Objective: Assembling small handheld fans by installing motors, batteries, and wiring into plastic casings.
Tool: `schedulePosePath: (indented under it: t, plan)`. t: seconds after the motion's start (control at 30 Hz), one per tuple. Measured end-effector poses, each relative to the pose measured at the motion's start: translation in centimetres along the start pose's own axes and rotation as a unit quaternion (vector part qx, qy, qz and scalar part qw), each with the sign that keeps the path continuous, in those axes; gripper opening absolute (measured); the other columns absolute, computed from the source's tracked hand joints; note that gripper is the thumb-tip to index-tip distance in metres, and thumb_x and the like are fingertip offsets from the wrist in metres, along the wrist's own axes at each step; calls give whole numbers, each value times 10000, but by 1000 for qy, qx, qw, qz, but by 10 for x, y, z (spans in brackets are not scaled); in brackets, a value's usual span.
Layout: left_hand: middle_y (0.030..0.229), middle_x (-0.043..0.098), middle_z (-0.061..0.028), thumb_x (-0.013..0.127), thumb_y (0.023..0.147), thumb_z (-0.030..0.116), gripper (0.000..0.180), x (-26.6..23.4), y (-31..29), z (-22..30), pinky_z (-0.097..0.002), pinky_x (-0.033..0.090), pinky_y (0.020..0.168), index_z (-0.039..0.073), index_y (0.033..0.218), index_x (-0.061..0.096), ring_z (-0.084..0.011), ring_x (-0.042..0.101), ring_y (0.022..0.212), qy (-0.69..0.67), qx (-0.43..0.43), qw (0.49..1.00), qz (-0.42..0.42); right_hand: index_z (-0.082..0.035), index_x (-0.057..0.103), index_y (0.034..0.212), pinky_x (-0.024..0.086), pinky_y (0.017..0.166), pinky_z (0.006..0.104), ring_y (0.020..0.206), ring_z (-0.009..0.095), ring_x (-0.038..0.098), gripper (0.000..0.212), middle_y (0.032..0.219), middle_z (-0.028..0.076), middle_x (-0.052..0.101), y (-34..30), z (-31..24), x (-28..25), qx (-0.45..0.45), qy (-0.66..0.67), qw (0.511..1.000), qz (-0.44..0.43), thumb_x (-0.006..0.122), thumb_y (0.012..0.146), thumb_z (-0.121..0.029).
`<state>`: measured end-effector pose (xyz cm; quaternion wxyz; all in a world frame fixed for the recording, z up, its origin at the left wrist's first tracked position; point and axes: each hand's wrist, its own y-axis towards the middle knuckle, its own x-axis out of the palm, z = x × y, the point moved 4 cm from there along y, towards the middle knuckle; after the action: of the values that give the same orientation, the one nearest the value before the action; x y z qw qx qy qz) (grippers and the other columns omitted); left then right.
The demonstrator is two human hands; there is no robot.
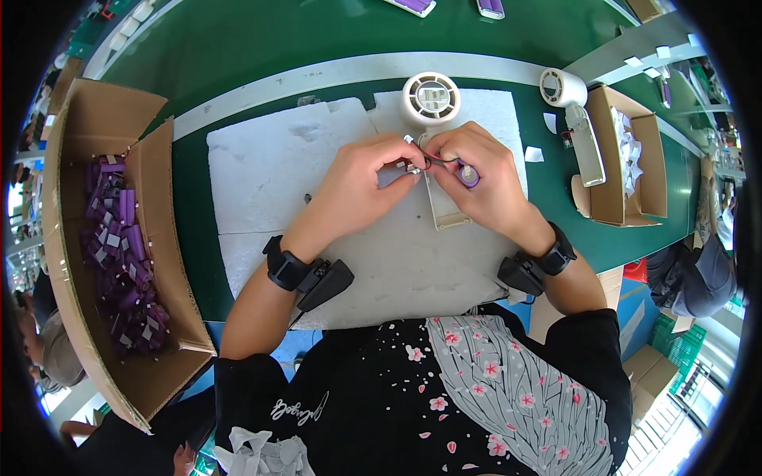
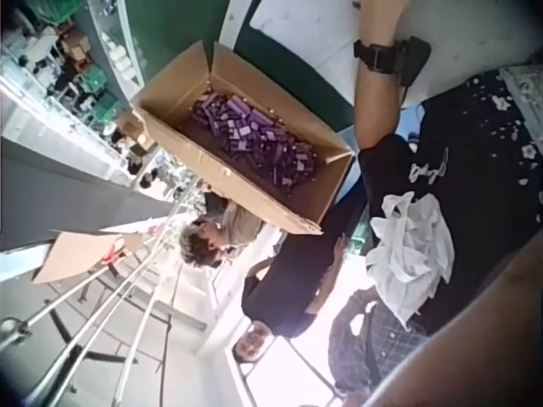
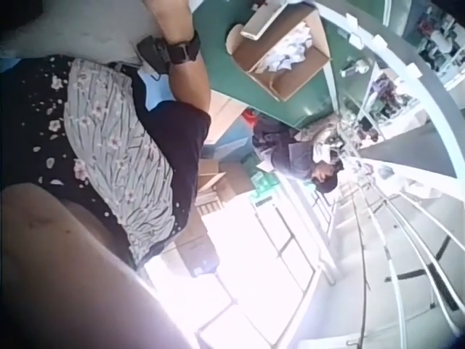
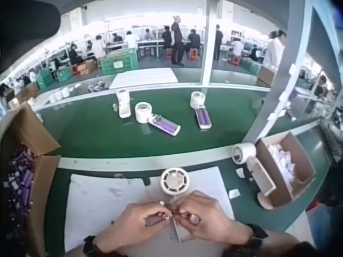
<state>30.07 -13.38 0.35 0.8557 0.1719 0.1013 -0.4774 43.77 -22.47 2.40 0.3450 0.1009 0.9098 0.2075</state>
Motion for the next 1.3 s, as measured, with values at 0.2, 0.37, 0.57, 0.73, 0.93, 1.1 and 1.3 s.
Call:
schedulePosePath:
  t: [0.2, 0.37, 0.57, 0.73, 0.93, 1.1, 1.3]
  plan:
    - [856, 666, -100, 677, 811, 59, 191, -3, -1, -2, -291, 518, 713, 9, 993, 653, -197, 654, 780, -1, -25, 1000, -6, -35, 497, 742, 463, 636, 326, 746, 258, 568, 280, 823, 88, 647, -4, 4, 1, 12, 0, 1000, 5, 749, 678, 69]
    - [848, 665, -100, 665, 806, 38, 196, -5, -2, -3, -293, 517, 686, 5, 999, 658, -199, 653, 740, -28, -61, 998, -7, -34, 531, 744, 469, 641, 331, 754, 260, 573, 250, 786, 90, 632, -2, -1, 1, 13, -16, 999, -29, 752, 677, 60]
    - [841, 661, -105, 625, 783, -18, 197, -8, -3, -9, -272, 510, 642, -17, 977, 657, -188, 639, 677, 19, 27, 998, 51, -36, 558, 750, 477, 651, 330, 758, 264, 573, 231, 758, 90, 614, -3, -5, 3, -11, -51, 997, -48, 752, 668, 57]
    - [935, 654, -117, 592, 782, -61, 192, -10, -6, -3, -260, 521, 663, -37, 966, 641, -170, 646, 719, 81, -26, 996, 16, -37, 561, 748, 480, 651, 336, 759, 266, 573, 226, 751, 93, 610, -3, -7, 4, -18, -71, 996, -48, 749, 666, 58]
    - [942, 651, -101, 608, 791, -65, 150, 1, -8, -5, -263, 534, 698, -38, 938, 623, -151, 644, 747, -106, -15, 993, 47, -32, 568, 756, 483, 646, 337, 766, 268, 574, 216, 751, 97, 610, -4, -7, 6, -7, -59, 998, -35, 747, 676, 58]
    - [916, 637, -42, 626, 819, -64, 128, -2, -9, -5, -265, 524, 768, -21, 940, 624, -125, 628, 837, -130, -76, 989, -1, -26, 578, 764, 481, 643, 339, 762, 270, 573, 208, 758, 99, 612, -7, -12, 11, 9, -58, 998, -38, 748, 680, 59]
    - [945, 634, -27, 624, 825, -79, 142, -7, -11, -12, -254, 516, 796, -13, 951, 632, -114, 627, 893, -164, -130, 976, -52, -16, 629, 823, 470, 628, 331, 741, 254, 562, 192, 771, 90, 611, -4, -12, 6, 16, 8, 1000, -23, 754, 691, 48]
